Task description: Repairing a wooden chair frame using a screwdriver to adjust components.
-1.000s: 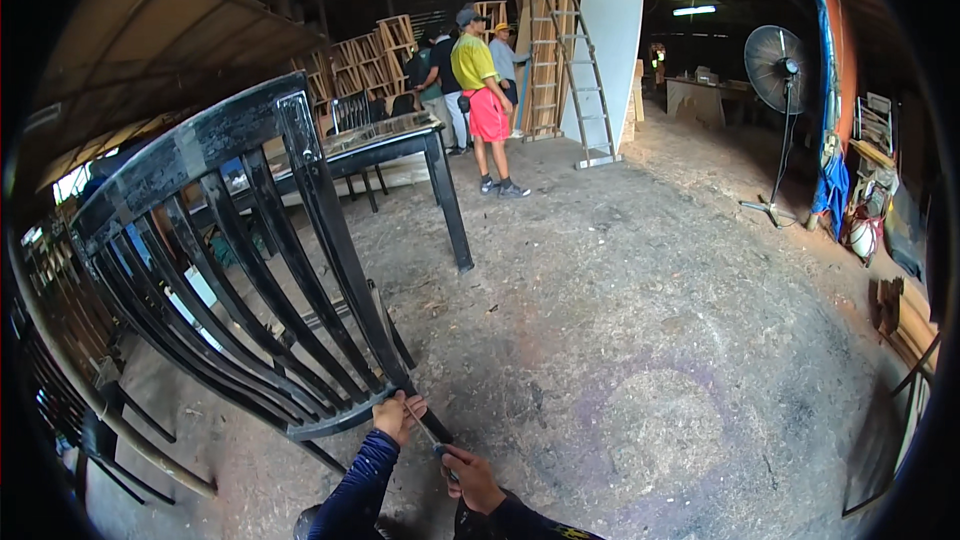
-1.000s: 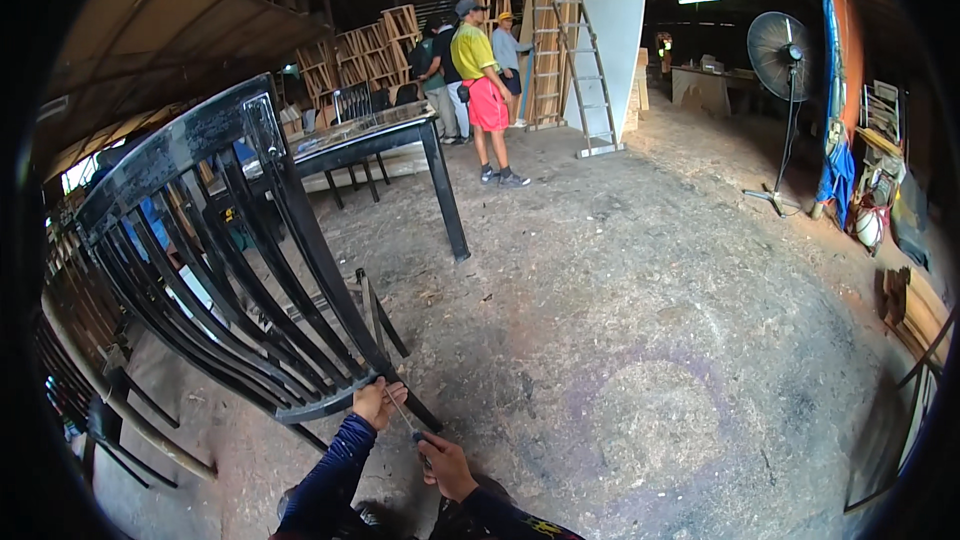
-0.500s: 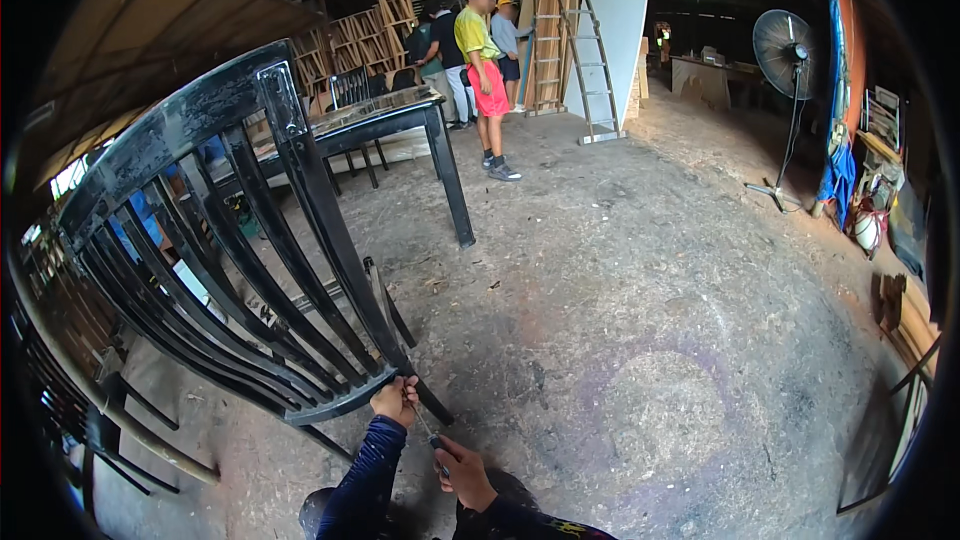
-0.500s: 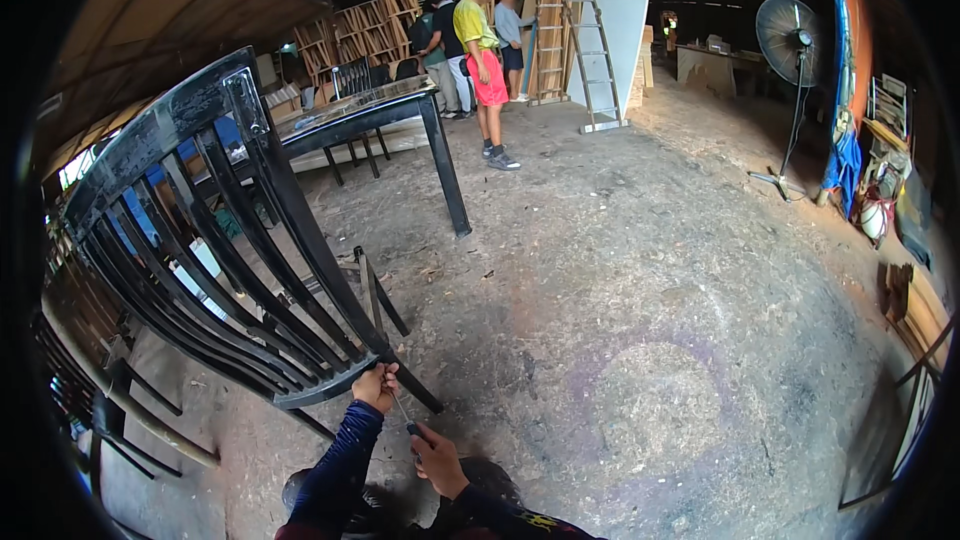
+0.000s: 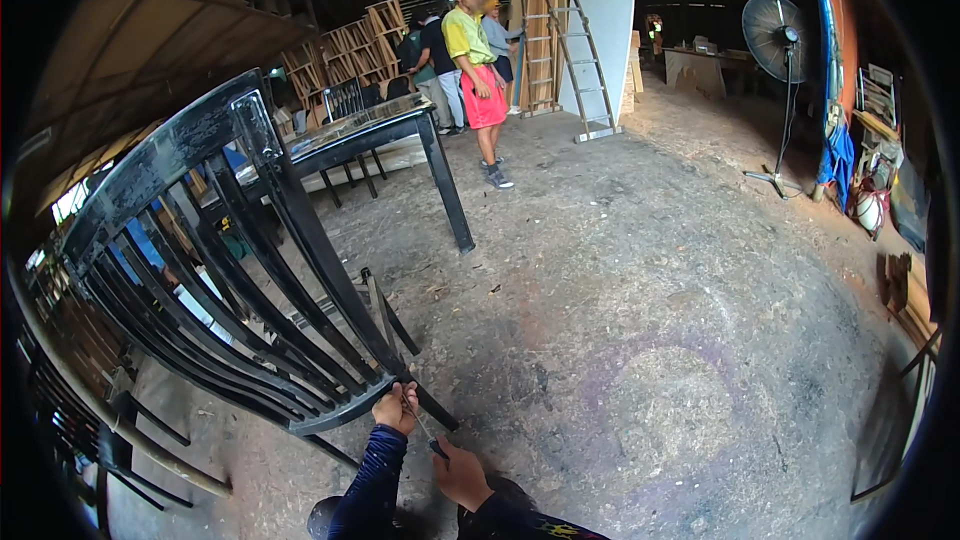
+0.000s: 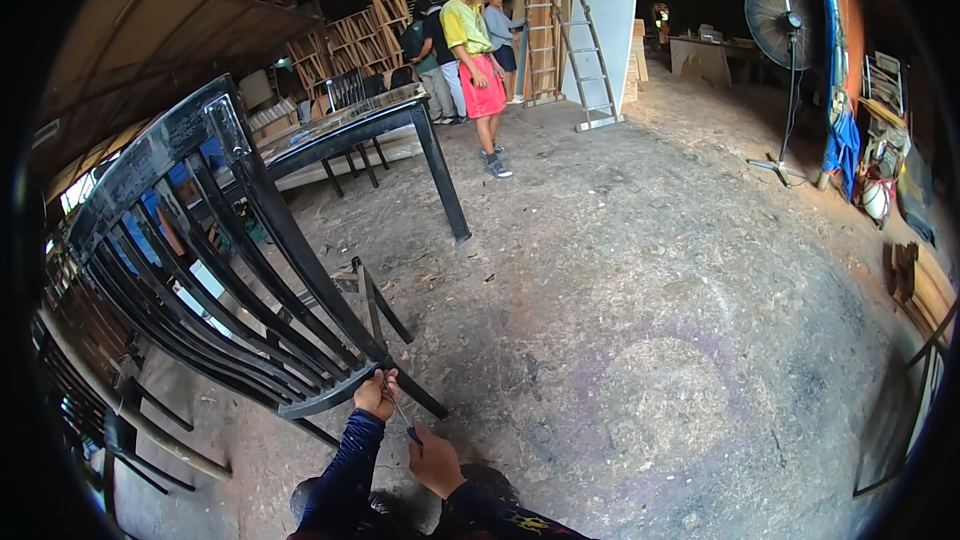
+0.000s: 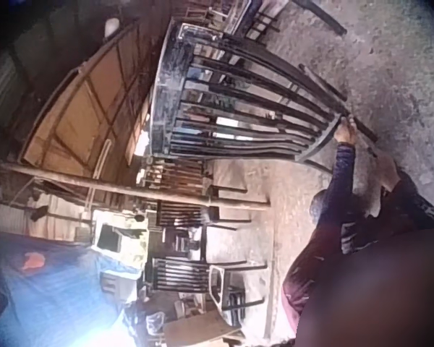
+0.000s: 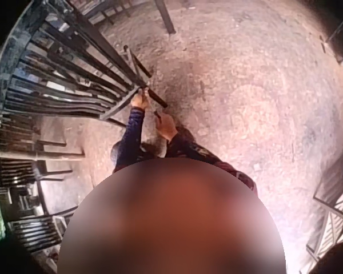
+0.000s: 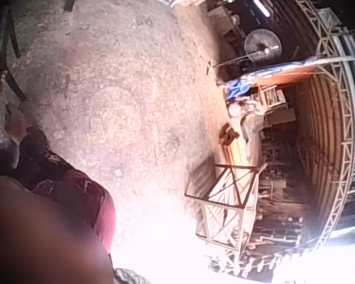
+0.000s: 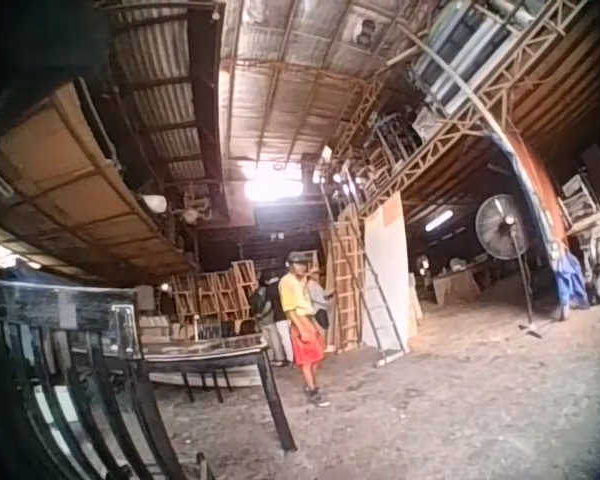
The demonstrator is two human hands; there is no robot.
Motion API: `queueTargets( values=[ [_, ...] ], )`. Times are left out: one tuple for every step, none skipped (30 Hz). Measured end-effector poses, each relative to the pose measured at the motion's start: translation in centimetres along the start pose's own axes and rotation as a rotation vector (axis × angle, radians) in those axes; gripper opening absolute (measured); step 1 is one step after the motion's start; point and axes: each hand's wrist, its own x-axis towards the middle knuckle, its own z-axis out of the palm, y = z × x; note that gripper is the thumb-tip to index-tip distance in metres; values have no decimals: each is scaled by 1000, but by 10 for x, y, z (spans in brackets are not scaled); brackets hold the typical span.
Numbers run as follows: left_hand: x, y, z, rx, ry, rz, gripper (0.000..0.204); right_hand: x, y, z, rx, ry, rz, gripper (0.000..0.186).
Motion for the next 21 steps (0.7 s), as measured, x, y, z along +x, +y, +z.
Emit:
queueTargets(
  values=[
    [-1, -1, 0, 5, 41, -15, 25, 1, -3, -3, 17, -19, -15, 46],
    [-1, -2, 1, 10, 44, -17, 25, 2, -6, -6, 147, 60, -51, 44],
    [-1, -3, 3, -5, -3, -5, 25, 4, -8, -11, 265, 106, -77, 42],
    [-2, -4, 4, -8, 11, -22, 26, 5, -11, -17, 281, 147, -89, 42],
    [-2, -4, 7, -47, 19, -15, 25, 6, -12, -24, 987, -68, 315, 42],
    [-2, -5, 8, -46, 6, 5, 25, 7, -12, -30, 1671, -273, 756, 42],
    [-3, -6, 10, -61, 6, 23, 24, 8, -13, -33, 1676, -305, 733, 42],
    [-3, -6, 11, -78, 5, 42, 23, 10, -13, -35, 1502, -330, 665, 42],
    [-4, -7, 12, -78, 5, 37, 23, 11, -11, -37, 1323, -353, 600, 42],
    [-4, -8, 12, -88, 15, 39, 24, 12, -10, -36, 1146, -374, 539, 42],
    [-4, -10, 12, -96, 54, 41, 25, 13, -8, -34, 971, -392, 475, 42],
    [-4, -11, 12, -92, 23, 39, 25, 14, -7, -32, 807, -431, 478, 42],
    [-4, -11, 11, -66, 21, 63, 25, 15, -7, -28, 798, -401, 409, 42],
    [-2, -12, 10, -38, 24, 58, 26, 16, -7, -26, 672, -289, 228, 42],
    [-1, -11, 9, -36, 9, 86, 26, 15, -8, -24, 542, -174, 52, 42],
    [2, -10, 8, -57, 0, 53, 26, 15, -10, -23, 408, -62, -120, 42],
    [4, -9, 7, -79, -6, 22, 26, 13, -11, -24, 270, 46, -288, 41],
    [7, -8, 6, -80, -2, 24, 26, 12, -14, -24, 133, 148, -454, 41],
    [9, -7, 5, -85, -11, 38, 26, 10, -15, -26, 138, 137, -452, 41],
    [10, -7, 4, -111, 35, 6, 26, 8, -16, -29, 884, -66, 50, 40],
    [11, -8, 3, -155, 19, -3, 24, 8, -16, -29, 1542, -248, 706, 39]
  ],
)
